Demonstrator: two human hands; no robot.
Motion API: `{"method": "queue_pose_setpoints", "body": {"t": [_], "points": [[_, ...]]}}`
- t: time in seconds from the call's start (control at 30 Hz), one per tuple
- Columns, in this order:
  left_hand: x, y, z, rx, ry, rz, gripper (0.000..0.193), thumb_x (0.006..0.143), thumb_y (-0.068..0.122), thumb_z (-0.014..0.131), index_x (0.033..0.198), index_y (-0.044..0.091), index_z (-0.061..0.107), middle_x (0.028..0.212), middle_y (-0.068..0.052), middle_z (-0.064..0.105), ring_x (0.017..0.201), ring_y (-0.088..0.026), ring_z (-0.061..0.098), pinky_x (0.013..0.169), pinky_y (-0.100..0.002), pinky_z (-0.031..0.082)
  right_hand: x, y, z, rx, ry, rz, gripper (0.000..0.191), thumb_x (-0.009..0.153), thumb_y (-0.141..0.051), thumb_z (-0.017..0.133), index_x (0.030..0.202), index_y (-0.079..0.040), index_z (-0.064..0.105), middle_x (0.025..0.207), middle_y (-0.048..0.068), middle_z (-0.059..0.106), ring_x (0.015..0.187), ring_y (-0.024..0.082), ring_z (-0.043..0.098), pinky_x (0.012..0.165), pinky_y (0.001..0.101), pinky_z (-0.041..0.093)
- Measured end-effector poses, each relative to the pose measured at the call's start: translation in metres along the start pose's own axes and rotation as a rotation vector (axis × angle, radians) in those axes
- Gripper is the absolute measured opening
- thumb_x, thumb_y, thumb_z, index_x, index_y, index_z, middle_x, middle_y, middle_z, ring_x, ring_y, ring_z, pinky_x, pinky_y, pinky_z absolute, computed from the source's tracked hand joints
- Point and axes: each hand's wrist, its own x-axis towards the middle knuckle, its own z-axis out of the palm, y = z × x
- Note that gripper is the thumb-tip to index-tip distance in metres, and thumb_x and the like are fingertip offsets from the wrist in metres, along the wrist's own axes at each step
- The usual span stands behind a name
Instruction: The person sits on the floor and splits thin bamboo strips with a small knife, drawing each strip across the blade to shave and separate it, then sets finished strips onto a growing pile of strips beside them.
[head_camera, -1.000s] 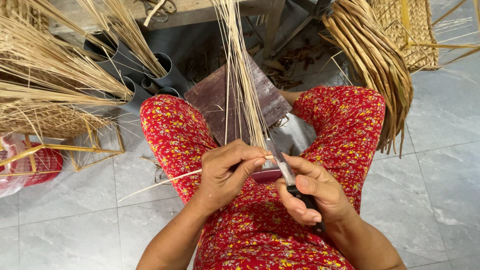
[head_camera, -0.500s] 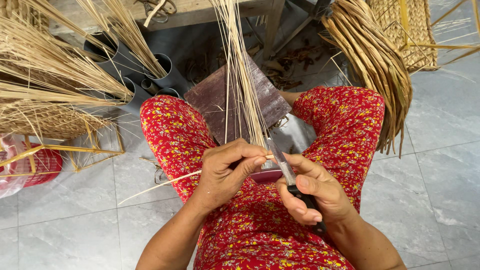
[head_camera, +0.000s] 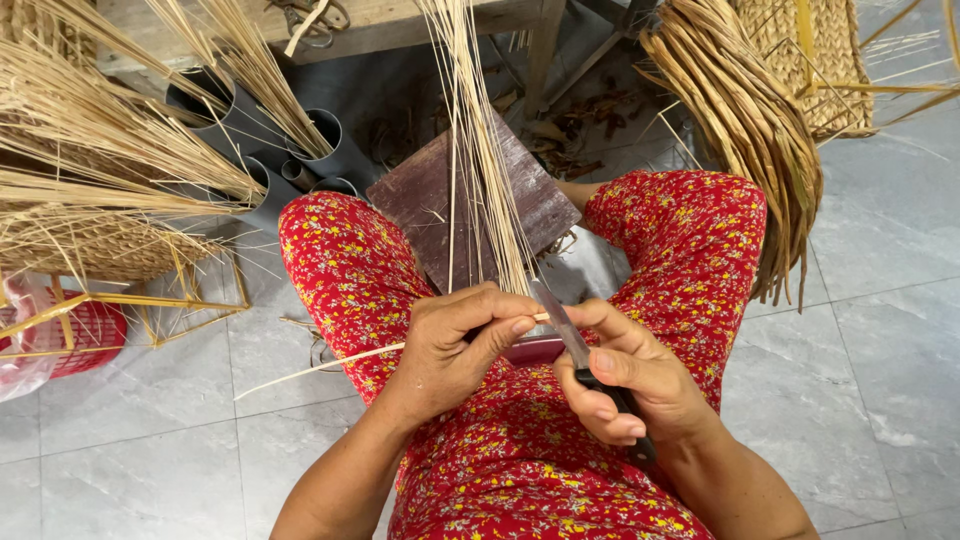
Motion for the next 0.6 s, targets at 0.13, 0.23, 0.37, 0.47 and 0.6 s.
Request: {"method": "queue_pose_setpoints", "body": {"t": [0.13, 0.23, 0.37, 0.47, 0.6], "points": [[0.001, 0.000, -0.001, -0.004, -0.007, 0.010, 0.010, 0.098, 0.006, 0.071, 0.107, 0.004, 0.075, 0.090, -0.006, 0.075, 0.076, -0.011, 0.070, 0.066, -0.025, 0.055, 0.002, -0.002, 0.001, 0.012, 0.015, 0.015, 0.036, 0.109, -0.019, 0.055, 0.144, -0.018, 0.049, 0.075, 0.013, 0.051, 0.044, 0.010, 0.039, 0.037, 0.0236, 0.033], [0.001, 0.000, -0.003, -0.013, -0.024, -0.019, 0.011, 0.097, 0.006, 0.071, 0.107, 0.003, 0.076, 0.087, -0.006, 0.074, 0.074, -0.011, 0.069, 0.064, -0.025, 0.053, 0.003, -0.003, 0.002, 0.004, 0.006, 0.022, 0.036, 0.109, -0.019, 0.056, 0.144, -0.017, 0.049, 0.074, 0.013, 0.051, 0.043, 0.010, 0.038, 0.036, 0.0235, 0.032], [0.000, -0.001, -0.004, -0.025, -0.045, -0.016, 0.010, 0.097, 0.005, 0.071, 0.106, 0.002, 0.075, 0.089, -0.006, 0.075, 0.077, -0.011, 0.072, 0.066, -0.025, 0.056, 0.006, -0.003, 0.002, -0.016, 0.007, 0.023, 0.034, 0.108, -0.019, 0.058, 0.141, -0.016, 0.050, 0.073, 0.013, 0.051, 0.043, 0.010, 0.039, 0.036, 0.0237, 0.031], [0.001, -0.001, -0.002, -0.029, -0.064, -0.004, 0.007, 0.098, 0.005, 0.071, 0.104, 0.002, 0.074, 0.091, -0.006, 0.076, 0.080, -0.012, 0.073, 0.068, -0.025, 0.057, 0.010, -0.002, 0.003, -0.034, 0.048, 0.014, 0.027, 0.108, -0.019, 0.059, 0.133, -0.014, 0.050, 0.075, 0.014, 0.053, 0.044, 0.010, 0.039, 0.036, 0.0233, 0.030], [0.004, 0.003, -0.001, -0.016, -0.068, -0.064, 0.008, 0.097, 0.007, 0.072, 0.102, 0.002, 0.074, 0.087, -0.006, 0.075, 0.075, -0.011, 0.072, 0.065, -0.025, 0.056, 0.012, -0.005, 0.007, -0.121, 0.112, -0.039, 0.028, 0.107, -0.020, 0.061, 0.131, -0.013, 0.050, 0.077, 0.019, 0.058, 0.043, 0.010, 0.039, 0.036, 0.0220, 0.029]]}}
